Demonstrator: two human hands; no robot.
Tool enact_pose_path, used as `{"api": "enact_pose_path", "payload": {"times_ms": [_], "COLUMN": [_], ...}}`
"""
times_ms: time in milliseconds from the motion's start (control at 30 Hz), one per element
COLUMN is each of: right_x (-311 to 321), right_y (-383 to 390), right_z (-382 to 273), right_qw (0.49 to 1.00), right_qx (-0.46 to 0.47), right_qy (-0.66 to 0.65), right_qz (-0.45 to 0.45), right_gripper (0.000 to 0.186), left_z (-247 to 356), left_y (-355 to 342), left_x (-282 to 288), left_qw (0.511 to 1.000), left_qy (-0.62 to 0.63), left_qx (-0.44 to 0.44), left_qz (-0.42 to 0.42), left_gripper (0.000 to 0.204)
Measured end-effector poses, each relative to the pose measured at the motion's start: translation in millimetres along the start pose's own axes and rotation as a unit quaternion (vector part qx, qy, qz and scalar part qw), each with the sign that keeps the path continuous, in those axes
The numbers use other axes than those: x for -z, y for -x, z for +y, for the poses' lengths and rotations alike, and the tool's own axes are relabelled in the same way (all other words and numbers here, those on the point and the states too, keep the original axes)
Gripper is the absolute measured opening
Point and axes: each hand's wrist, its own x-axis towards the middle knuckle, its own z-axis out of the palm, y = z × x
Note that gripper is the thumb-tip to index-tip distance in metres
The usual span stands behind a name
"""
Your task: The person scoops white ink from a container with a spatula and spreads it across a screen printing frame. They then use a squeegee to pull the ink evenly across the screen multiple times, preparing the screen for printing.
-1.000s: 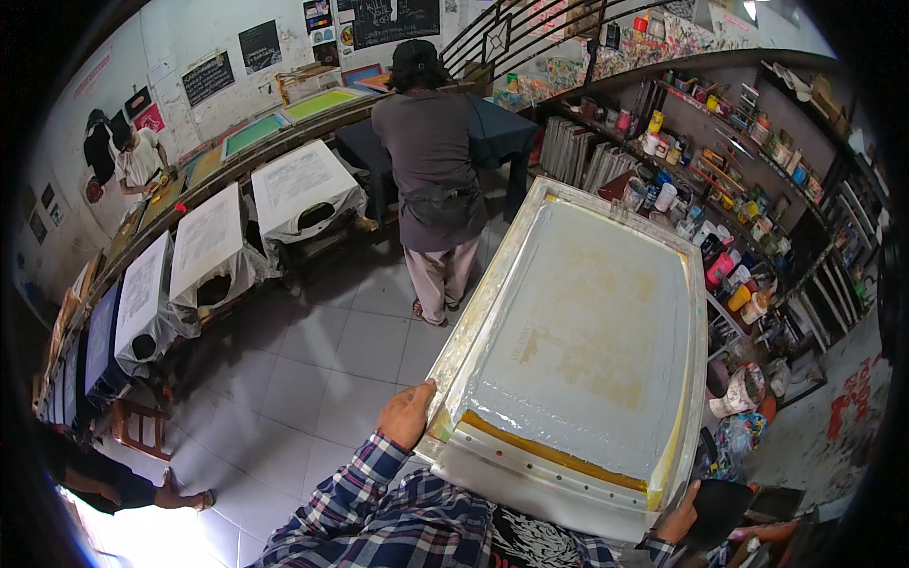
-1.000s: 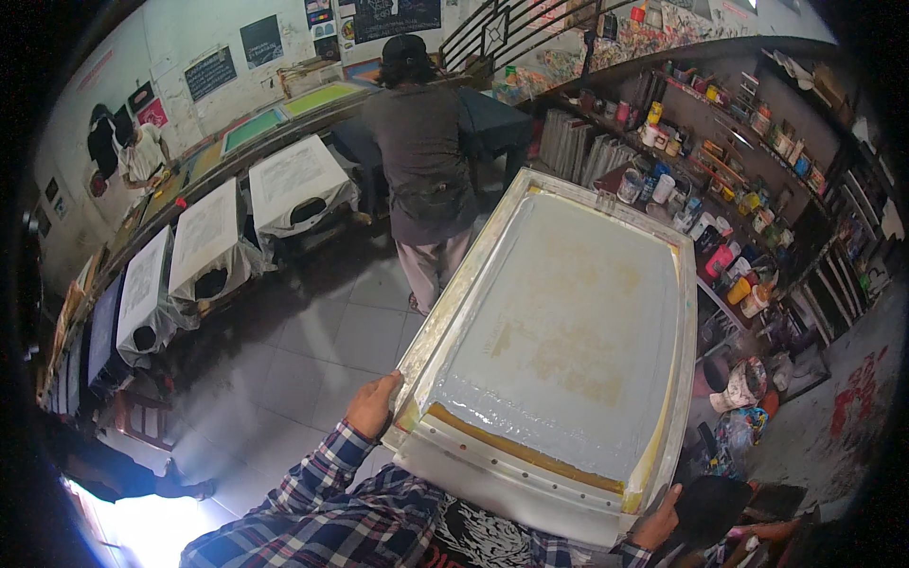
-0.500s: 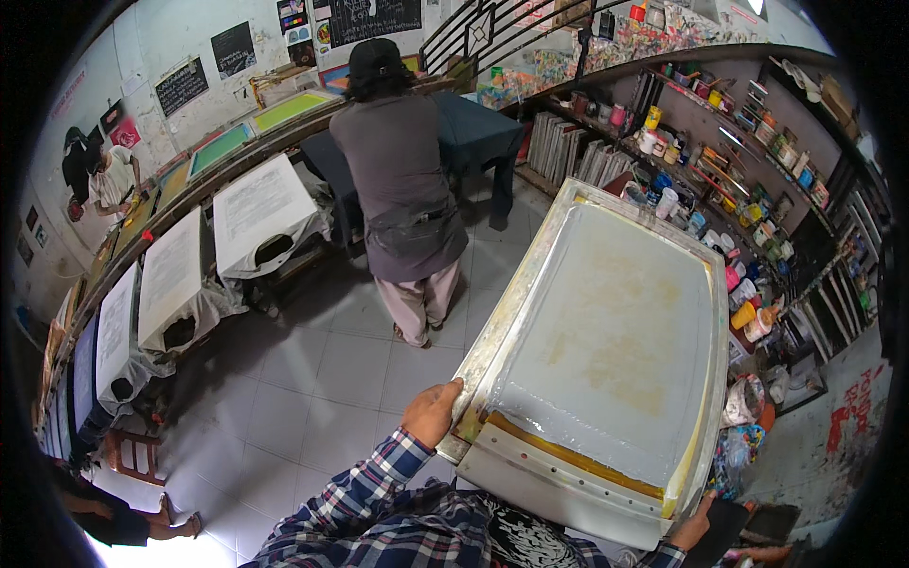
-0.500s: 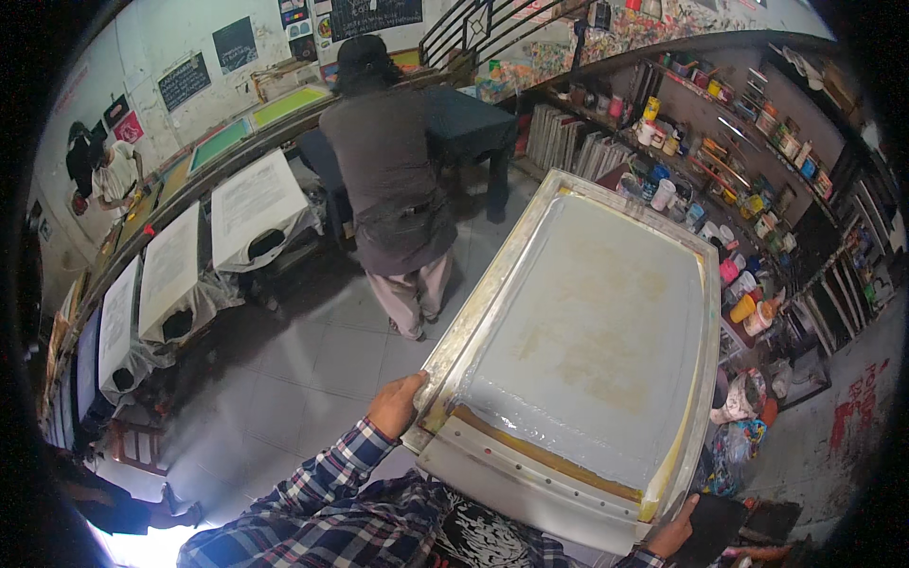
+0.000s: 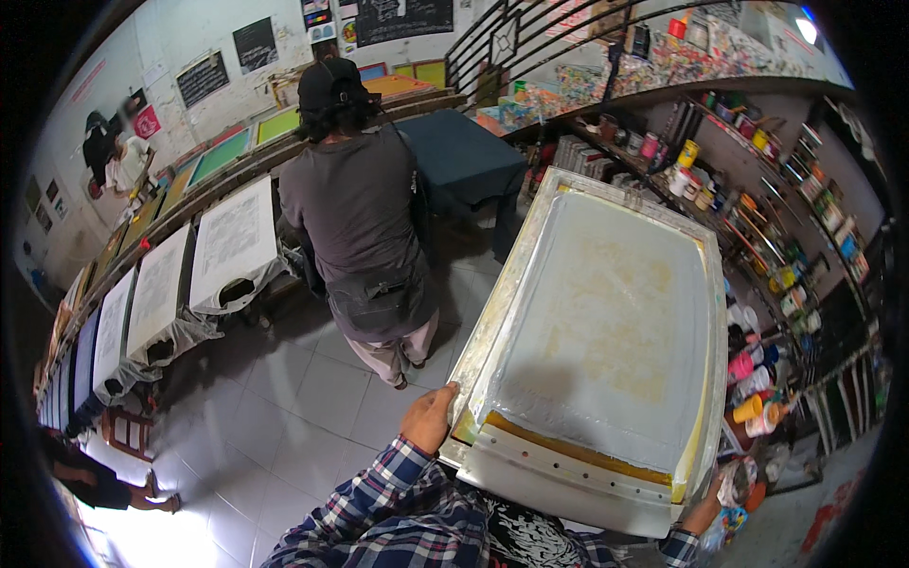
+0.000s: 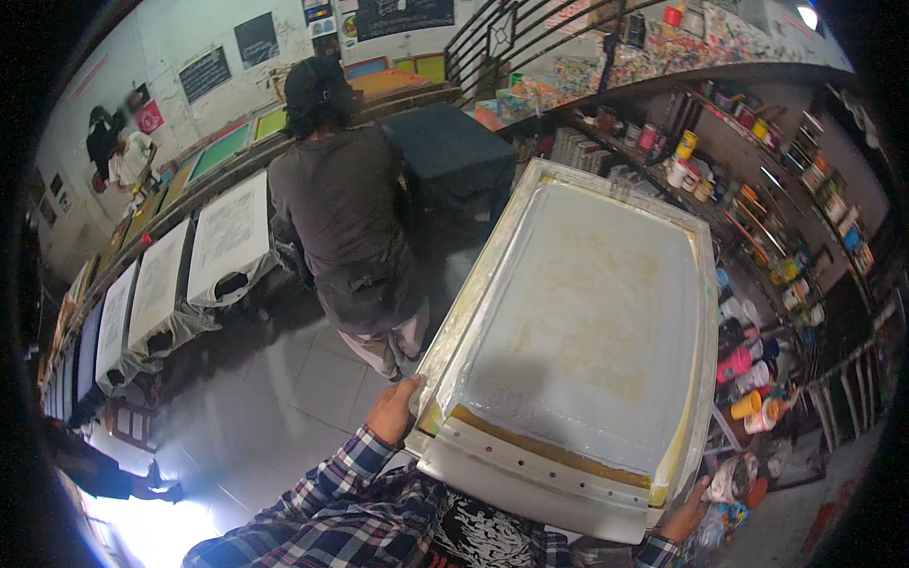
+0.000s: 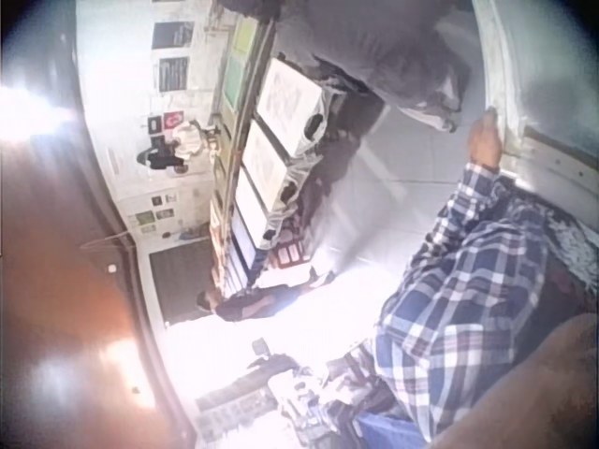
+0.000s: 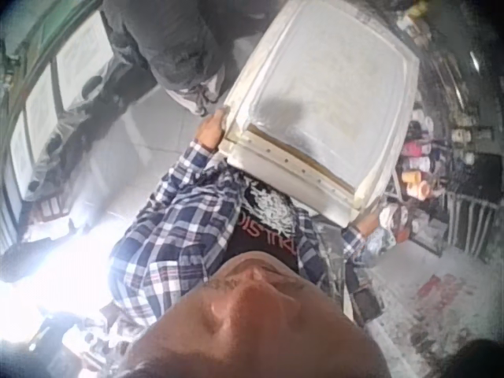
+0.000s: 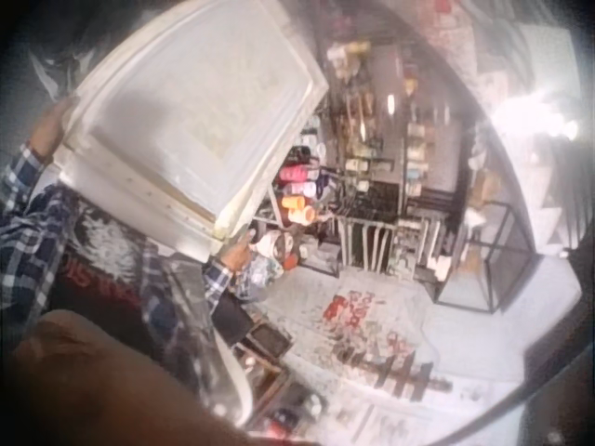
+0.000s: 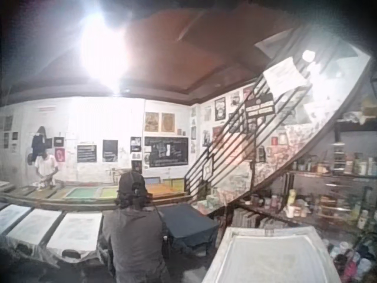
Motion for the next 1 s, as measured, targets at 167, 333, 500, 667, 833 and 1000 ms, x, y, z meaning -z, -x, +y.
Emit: {"api": "enact_pose_path", "payload": {"times_ms": [167,333,500,667,833,1000], "right_x": [-57.1,-131.7,-218.9,-314.8,-435.7,-573.5], "right_y": [-83.8,-151.5,-230.4,-268.4,-303.9,-340.7], "right_z": [-7.4,-48.0,-65.5,-109.3,-159.2,-207.5], "right_qw": [0.998,0.998,0.995,0.991,0.981,0.97], "right_qx": [0.006,0.02,-0.003,0.033,0.082,0.119], "right_qy": [-0.046,-0.039,-0.057,0.052,0.048,0.06], "right_qz": [-0.03,-0.054,-0.084,-0.122,-0.167,-0.205], "right_gripper": [0.078,0.079,0.081,0.083,0.085,0.085], "left_z": [46.5,42.3,49.8,53.2,57.3,36.6], "left_y": [-51.3,-127.9,-204.8,-251.1,-307.0,-369.0], "left_x": [-30.8,-65.2,-76.6,-72.5,-70.4,-82.3], "left_qw": [0.99,0.99,0.998,0.99,0.989,0.965], "left_qy": [0.078,0.088,0.007,-0.11,-0.065,-0.127], "left_qx": [0.115,0.104,0.061,-0.046,0.009,-0.018], "left_qz": [0.001,0.022,0.018,0.08,0.133,0.227], "left_gripper": [0.067,0.062,0.039,0.034,0.034,0.032]}}
